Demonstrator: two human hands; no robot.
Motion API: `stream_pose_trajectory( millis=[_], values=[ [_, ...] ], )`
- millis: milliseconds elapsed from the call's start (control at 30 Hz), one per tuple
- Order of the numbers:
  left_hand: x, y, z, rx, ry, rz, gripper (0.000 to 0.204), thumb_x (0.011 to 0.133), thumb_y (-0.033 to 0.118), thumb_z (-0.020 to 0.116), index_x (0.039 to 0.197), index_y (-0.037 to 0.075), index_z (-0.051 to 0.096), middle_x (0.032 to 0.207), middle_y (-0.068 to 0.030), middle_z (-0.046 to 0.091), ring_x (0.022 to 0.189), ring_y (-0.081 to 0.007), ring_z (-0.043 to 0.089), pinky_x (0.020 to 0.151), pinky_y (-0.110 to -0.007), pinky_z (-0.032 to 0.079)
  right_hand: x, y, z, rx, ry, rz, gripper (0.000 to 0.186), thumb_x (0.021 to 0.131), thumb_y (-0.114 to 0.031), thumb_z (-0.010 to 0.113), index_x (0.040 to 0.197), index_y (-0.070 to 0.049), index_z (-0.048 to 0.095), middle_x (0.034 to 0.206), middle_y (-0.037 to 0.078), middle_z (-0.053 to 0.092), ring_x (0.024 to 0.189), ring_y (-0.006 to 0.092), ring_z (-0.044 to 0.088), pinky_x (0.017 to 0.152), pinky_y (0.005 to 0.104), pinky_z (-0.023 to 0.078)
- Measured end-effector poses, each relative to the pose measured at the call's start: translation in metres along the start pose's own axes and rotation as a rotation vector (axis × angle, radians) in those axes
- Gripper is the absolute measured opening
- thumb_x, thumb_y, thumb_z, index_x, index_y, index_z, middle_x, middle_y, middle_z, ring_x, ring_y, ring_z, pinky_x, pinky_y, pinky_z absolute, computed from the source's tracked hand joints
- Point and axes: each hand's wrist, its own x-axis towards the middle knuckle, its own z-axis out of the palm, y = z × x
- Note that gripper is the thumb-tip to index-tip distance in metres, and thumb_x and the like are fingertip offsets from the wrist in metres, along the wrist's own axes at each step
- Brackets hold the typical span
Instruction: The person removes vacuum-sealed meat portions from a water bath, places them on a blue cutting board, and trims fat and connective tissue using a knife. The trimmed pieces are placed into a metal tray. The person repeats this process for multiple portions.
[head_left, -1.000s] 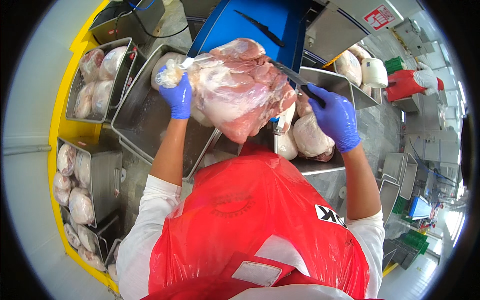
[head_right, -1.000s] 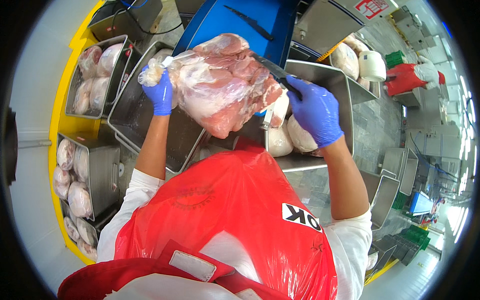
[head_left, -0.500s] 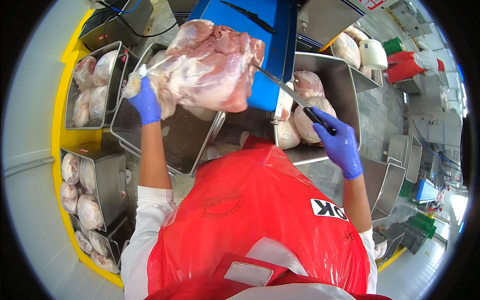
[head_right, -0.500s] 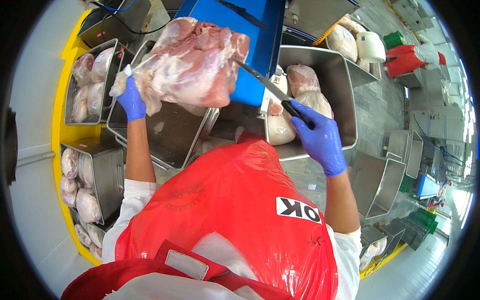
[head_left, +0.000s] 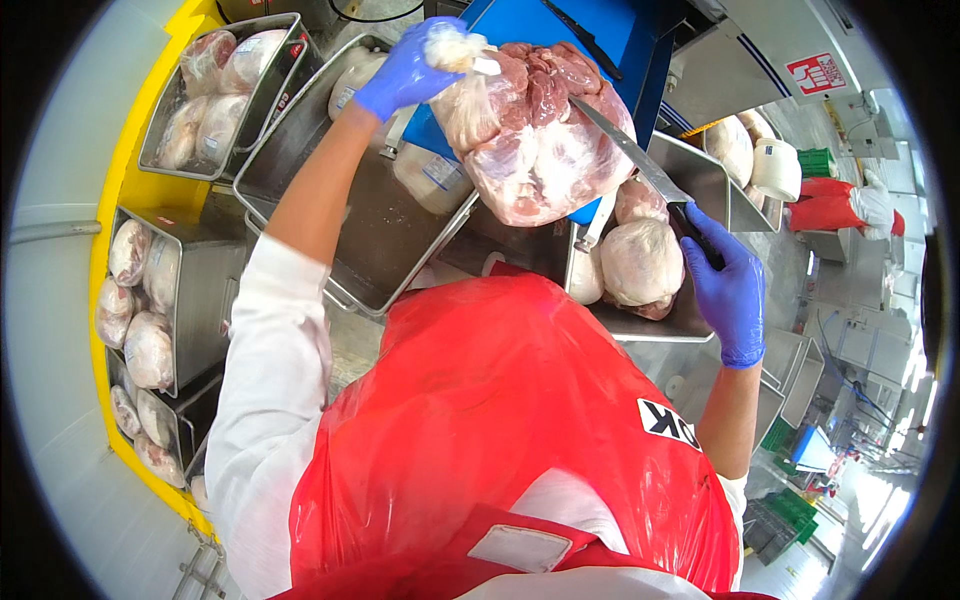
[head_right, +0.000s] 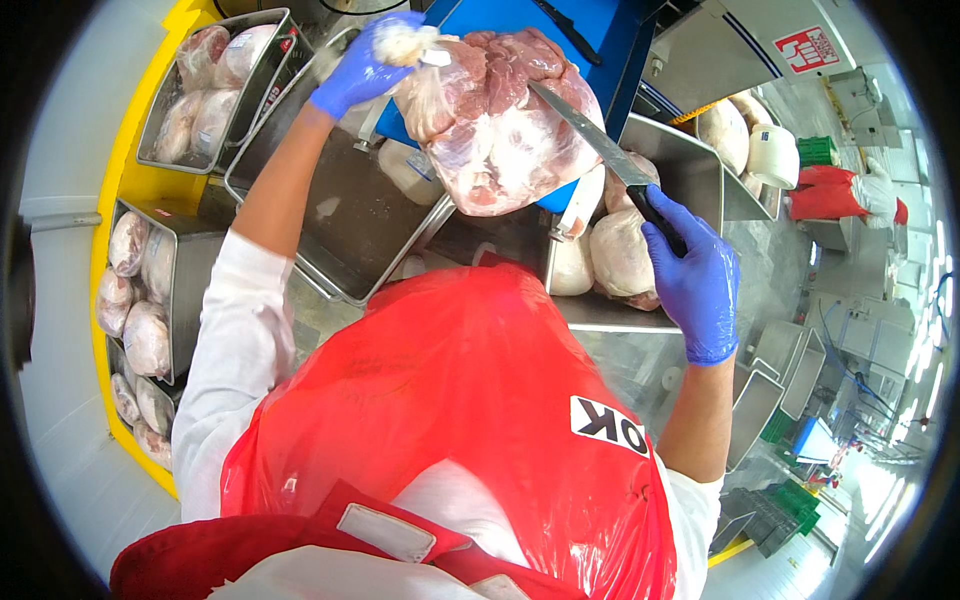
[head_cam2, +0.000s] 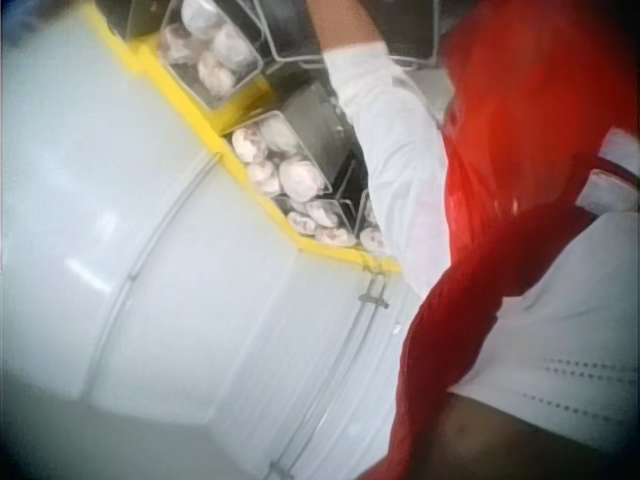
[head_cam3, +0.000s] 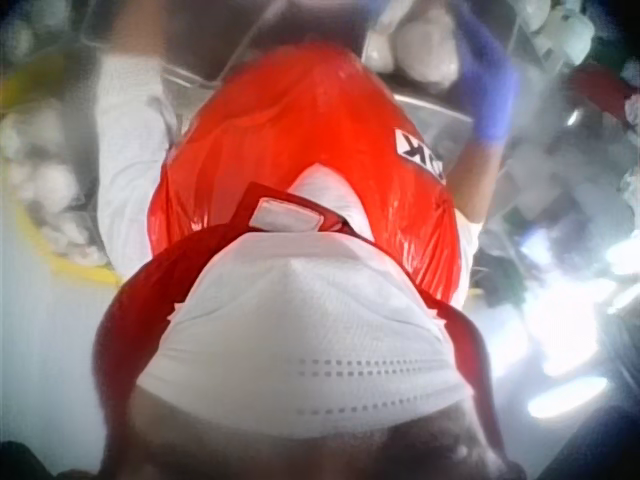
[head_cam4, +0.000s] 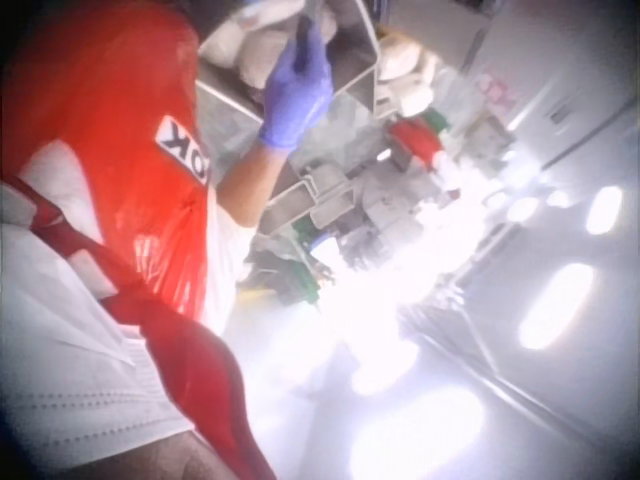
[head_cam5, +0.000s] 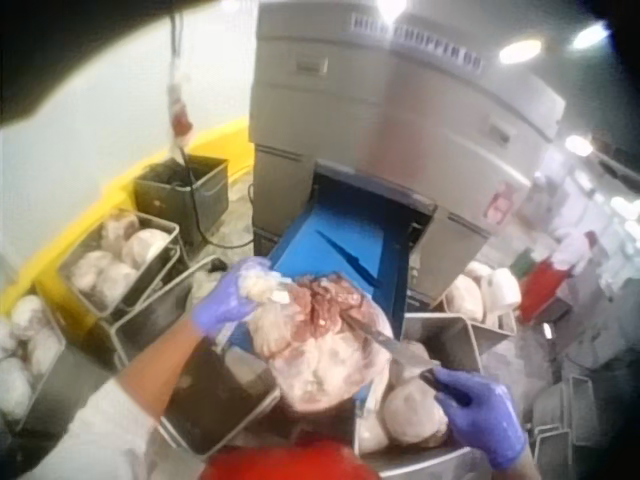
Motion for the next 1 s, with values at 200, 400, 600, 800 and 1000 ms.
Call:
stream_pose_trajectory(
  millis=[200,400,600,800,1000],
  values=[
    [0.024,-0.009,0.015,-0.277,-0.294,-0.365,0.056,0.085,0.031,0.083,0.131,0.003,0.065,0.124,-0.0092,0.07,0.112,-0.02,0.066,0.101,-0.035,0.052,-0.007,-0.003,0.006,-0.154,0.084,-0.068,0.039,0.091,-0.014,0.075,0.129,-0.015,0.073,0.093,0.015,0.072,0.081,0.0268,0.072,0.075,0.0369,0.055],
    [0.004,-0.034,0.02,-0.321,-0.238,-0.324,0.051,0.086,0.032,0.081,0.128,0.004,0.068,0.12,-0.0109,0.073,0.108,-0.0229,0.069,0.098,-0.037,0.053,-0.047,-0.068,-0.024,-0.259,-0.045,-0.06,0.039,0.089,-0.011,0.077,0.127,-0.018,0.075,0.074,0.013,0.061,0.062,0.0232,0.059,0.062,0.0357,0.048],
    [-0.01,-0.04,0.031,-0.277,-0.123,-0.357,0.045,0.086,0.036,0.078,0.121,0.008,0.073,0.114,-0.0136,0.076,0.105,-0.029,0.072,0.095,-0.039,0.054,-0.037,-0.11,-0.034,-0.534,-0.163,-0.079,0.042,0.088,-0.014,0.078,0.129,-0.022,0.073,0.072,0.011,0.057,0.059,0.0274,0.057,0.059,0.0374,0.048],
    [-0.016,-0.038,0.032,-0.275,-0.09,-0.413,0.047,0.086,0.038,0.079,0.12,0.007,0.073,0.113,-0.0138,0.076,0.105,-0.03,0.072,0.095,-0.04,0.055,-0.012,-0.155,-0.035,-0.684,-0.222,-0.118,0.038,0.088,-0.014,0.077,0.125,-0.02,0.075,0.073,0.012,0.058,0.061,0.029,0.061,0.06,0.039,0.048],
    [-0.03,-0.014,0.024,-0.265,-0.037,-0.459,0.046,0.085,0.031,0.083,0.119,0.003,0.072,0.114,-0.0129,0.076,0.104,-0.0251,0.073,0.092,-0.039,0.057,0.019,-0.178,-0.037,-0.745,-0.323,-0.186,0.036,0.088,-0.012,0.076,0.123,-0.017,0.074,0.074,0.013,0.06,0.062,0.0316,0.061,0.06,0.0419,0.049]
  ],
)
